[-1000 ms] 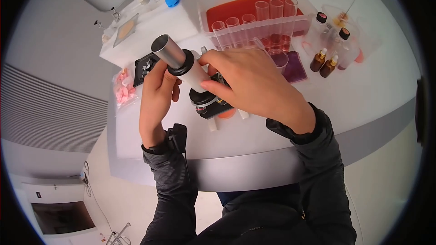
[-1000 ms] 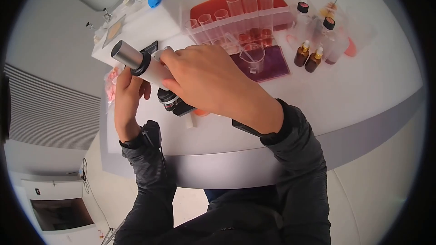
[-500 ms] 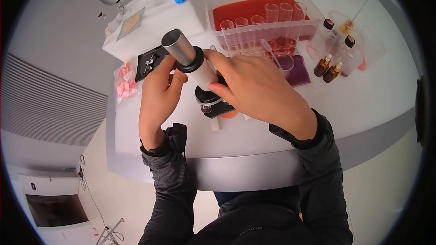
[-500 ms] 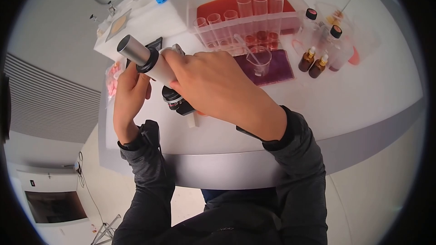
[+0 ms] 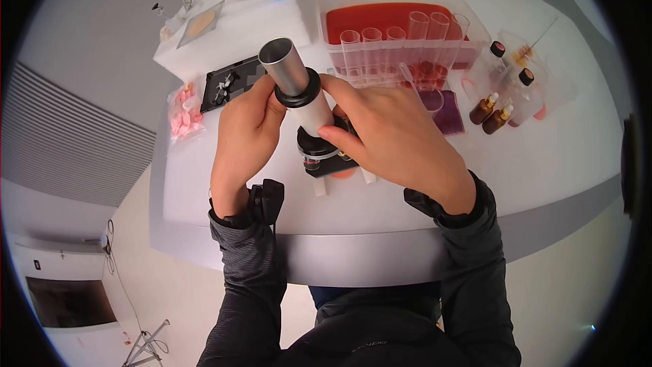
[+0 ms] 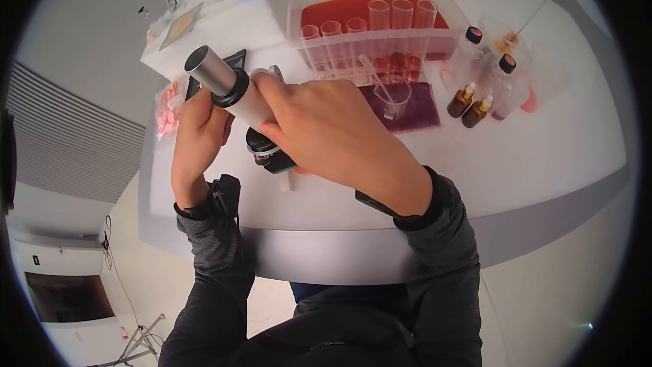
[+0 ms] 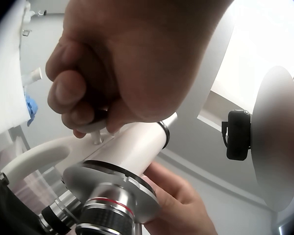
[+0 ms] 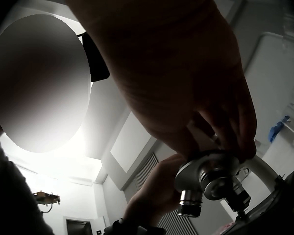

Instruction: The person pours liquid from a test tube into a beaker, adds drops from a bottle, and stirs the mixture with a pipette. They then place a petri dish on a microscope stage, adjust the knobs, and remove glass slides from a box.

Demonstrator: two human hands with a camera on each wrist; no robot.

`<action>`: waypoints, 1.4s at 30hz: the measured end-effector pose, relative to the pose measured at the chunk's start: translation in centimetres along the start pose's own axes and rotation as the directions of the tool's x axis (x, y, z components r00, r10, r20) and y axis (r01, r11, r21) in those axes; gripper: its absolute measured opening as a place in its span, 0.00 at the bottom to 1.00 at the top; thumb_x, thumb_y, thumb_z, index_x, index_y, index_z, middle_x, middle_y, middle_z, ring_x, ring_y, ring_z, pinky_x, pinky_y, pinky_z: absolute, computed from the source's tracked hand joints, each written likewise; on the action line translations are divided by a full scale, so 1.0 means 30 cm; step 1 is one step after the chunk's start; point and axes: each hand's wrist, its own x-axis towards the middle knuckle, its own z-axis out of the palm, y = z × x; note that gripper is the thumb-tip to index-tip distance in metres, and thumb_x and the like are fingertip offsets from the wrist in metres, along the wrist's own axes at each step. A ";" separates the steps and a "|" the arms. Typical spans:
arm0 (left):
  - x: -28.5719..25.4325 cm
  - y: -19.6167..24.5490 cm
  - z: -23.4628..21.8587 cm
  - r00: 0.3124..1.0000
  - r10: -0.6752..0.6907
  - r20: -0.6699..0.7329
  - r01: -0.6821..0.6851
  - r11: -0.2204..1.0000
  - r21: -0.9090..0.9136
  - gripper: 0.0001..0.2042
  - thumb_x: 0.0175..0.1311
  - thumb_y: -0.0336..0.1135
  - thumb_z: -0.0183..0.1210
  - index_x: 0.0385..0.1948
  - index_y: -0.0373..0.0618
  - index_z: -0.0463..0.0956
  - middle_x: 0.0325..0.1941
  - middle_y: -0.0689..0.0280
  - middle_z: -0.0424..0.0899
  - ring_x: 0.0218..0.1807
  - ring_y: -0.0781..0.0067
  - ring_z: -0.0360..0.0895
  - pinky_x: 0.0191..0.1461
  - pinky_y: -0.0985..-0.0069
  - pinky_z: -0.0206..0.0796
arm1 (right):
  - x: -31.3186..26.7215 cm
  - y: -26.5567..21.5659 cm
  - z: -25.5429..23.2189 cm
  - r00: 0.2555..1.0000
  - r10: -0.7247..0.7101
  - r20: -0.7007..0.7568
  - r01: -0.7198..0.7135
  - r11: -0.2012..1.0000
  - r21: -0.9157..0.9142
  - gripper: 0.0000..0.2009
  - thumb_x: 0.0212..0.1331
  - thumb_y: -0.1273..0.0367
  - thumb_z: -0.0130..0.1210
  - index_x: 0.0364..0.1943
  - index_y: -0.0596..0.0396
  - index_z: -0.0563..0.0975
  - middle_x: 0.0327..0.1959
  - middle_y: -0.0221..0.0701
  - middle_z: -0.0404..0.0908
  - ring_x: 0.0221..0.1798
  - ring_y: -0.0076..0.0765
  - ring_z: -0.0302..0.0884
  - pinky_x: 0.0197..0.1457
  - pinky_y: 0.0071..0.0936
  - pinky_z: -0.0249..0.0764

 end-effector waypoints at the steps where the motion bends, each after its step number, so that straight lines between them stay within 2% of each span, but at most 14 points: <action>1: -0.002 0.003 -0.003 1.000 0.006 0.004 -0.006 1.000 0.000 0.11 0.72 0.39 0.51 0.40 0.39 0.74 0.25 0.52 0.77 0.27 0.49 0.74 0.31 0.64 0.64 | 0.000 -0.003 -0.001 1.000 -0.001 -0.001 0.001 1.000 0.003 0.18 0.57 0.67 0.62 0.45 0.60 0.69 0.18 0.36 0.78 0.25 0.45 0.79 0.28 0.37 0.71; 5: -0.011 0.007 -0.023 0.999 0.010 0.045 -0.009 1.000 -0.011 0.11 0.71 0.38 0.53 0.42 0.39 0.75 0.26 0.53 0.78 0.27 0.51 0.75 0.32 0.65 0.65 | 0.001 -0.020 -0.016 0.999 0.018 0.048 -0.020 0.999 0.036 0.21 0.56 0.67 0.63 0.50 0.59 0.69 0.20 0.36 0.79 0.25 0.47 0.79 0.30 0.38 0.71; 8: -0.012 0.001 -0.044 0.995 0.002 0.096 0.006 0.997 -0.078 0.10 0.69 0.36 0.55 0.44 0.40 0.76 0.27 0.56 0.80 0.27 0.58 0.76 0.32 0.67 0.66 | 0.000 -0.027 -0.025 0.990 0.071 0.121 -0.076 0.996 0.036 0.26 0.56 0.67 0.63 0.59 0.58 0.69 0.28 0.39 0.83 0.30 0.48 0.82 0.34 0.37 0.73; 12: -0.016 0.020 -0.070 0.990 -0.042 0.135 0.053 0.996 -0.076 0.10 0.67 0.34 0.57 0.46 0.40 0.77 0.28 0.58 0.81 0.26 0.65 0.76 0.32 0.71 0.67 | -0.004 -0.024 -0.019 0.992 0.061 0.112 -0.062 0.998 0.010 0.27 0.56 0.66 0.64 0.59 0.57 0.69 0.29 0.38 0.84 0.31 0.47 0.83 0.33 0.36 0.74; 18: -0.001 -0.010 -0.031 0.998 0.001 0.070 0.005 0.996 -0.085 0.12 0.69 0.39 0.56 0.42 0.38 0.78 0.27 0.58 0.80 0.26 0.64 0.74 0.35 0.70 0.66 | -0.006 -0.025 -0.023 0.993 0.067 0.093 -0.066 0.998 -0.021 0.26 0.56 0.66 0.64 0.58 0.58 0.70 0.27 0.37 0.83 0.30 0.47 0.82 0.34 0.37 0.73; 21: 0.008 -0.019 -0.025 0.991 -0.075 0.111 0.092 0.983 -0.160 0.15 0.70 0.43 0.54 0.40 0.38 0.79 0.26 0.58 0.79 0.28 0.64 0.75 0.36 0.70 0.66 | -0.005 -0.024 -0.021 0.998 0.042 0.057 -0.041 0.999 -0.017 0.24 0.56 0.64 0.63 0.55 0.58 0.72 0.23 0.36 0.80 0.28 0.47 0.79 0.34 0.39 0.72; 24: 0.016 0.008 -0.056 0.948 -0.237 0.215 0.259 0.962 -0.082 0.16 0.71 0.44 0.53 0.39 0.38 0.79 0.26 0.57 0.80 0.30 0.64 0.76 0.35 0.69 0.66 | -0.004 -0.026 -0.024 0.997 0.044 0.067 -0.043 0.999 -0.022 0.24 0.56 0.64 0.63 0.55 0.58 0.72 0.23 0.36 0.81 0.28 0.48 0.79 0.34 0.39 0.71; 27: -0.001 -0.004 -0.054 0.993 -0.016 0.121 0.035 0.987 -0.159 0.16 0.70 0.44 0.55 0.39 0.37 0.79 0.26 0.58 0.79 0.29 0.64 0.76 0.35 0.69 0.66 | -0.007 -0.022 -0.022 0.997 0.039 0.069 -0.037 0.999 -0.032 0.24 0.56 0.64 0.63 0.56 0.58 0.72 0.23 0.36 0.81 0.28 0.48 0.79 0.34 0.39 0.71; 30: -0.018 0.024 -0.083 0.986 -0.036 0.165 0.047 0.997 -0.061 0.15 0.69 0.43 0.56 0.40 0.37 0.79 0.28 0.58 0.80 0.30 0.62 0.77 0.35 0.69 0.66 | -0.005 -0.022 -0.024 0.995 0.050 0.090 -0.047 0.998 -0.032 0.25 0.57 0.65 0.63 0.57 0.58 0.71 0.25 0.36 0.82 0.29 0.47 0.80 0.34 0.39 0.72; 33: -0.009 0.001 -0.045 0.997 0.032 0.071 -0.028 0.998 -0.054 0.15 0.68 0.42 0.57 0.41 0.37 0.79 0.29 0.56 0.81 0.31 0.61 0.77 0.35 0.69 0.66 | -0.002 -0.027 -0.032 0.989 0.070 0.129 -0.065 0.997 -0.046 0.25 0.57 0.66 0.63 0.59 0.58 0.70 0.29 0.36 0.84 0.31 0.45 0.83 0.35 0.36 0.74; 36: 0.000 -0.015 -0.039 0.996 0.032 0.084 -0.024 0.995 -0.096 0.15 0.68 0.42 0.57 0.41 0.37 0.79 0.30 0.56 0.82 0.31 0.60 0.77 0.35 0.69 0.66 | -0.001 -0.026 -0.032 0.989 0.069 0.128 -0.063 0.997 -0.052 0.26 0.57 0.66 0.63 0.59 0.58 0.70 0.29 0.36 0.85 0.31 0.46 0.83 0.34 0.36 0.74; 39: 0.005 -0.023 -0.045 0.985 -0.073 0.157 0.104 0.974 -0.201 0.15 0.68 0.42 0.57 0.41 0.36 0.79 0.30 0.56 0.82 0.30 0.62 0.77 0.35 0.69 0.66 | -0.001 -0.029 -0.031 0.988 0.072 0.134 -0.066 0.996 -0.052 0.26 0.57 0.66 0.63 0.59 0.58 0.70 0.29 0.37 0.85 0.32 0.46 0.83 0.35 0.36 0.74; 42: -0.001 0.011 -0.069 0.980 -0.117 0.163 0.134 0.986 -0.097 0.14 0.67 0.41 0.58 0.42 0.37 0.78 0.30 0.57 0.81 0.28 0.63 0.76 0.35 0.69 0.66 | -0.004 -0.024 -0.028 0.989 0.068 0.129 -0.062 0.997 -0.050 0.26 0.57 0.66 0.62 0.59 0.58 0.70 0.29 0.37 0.85 0.32 0.46 0.84 0.35 0.36 0.74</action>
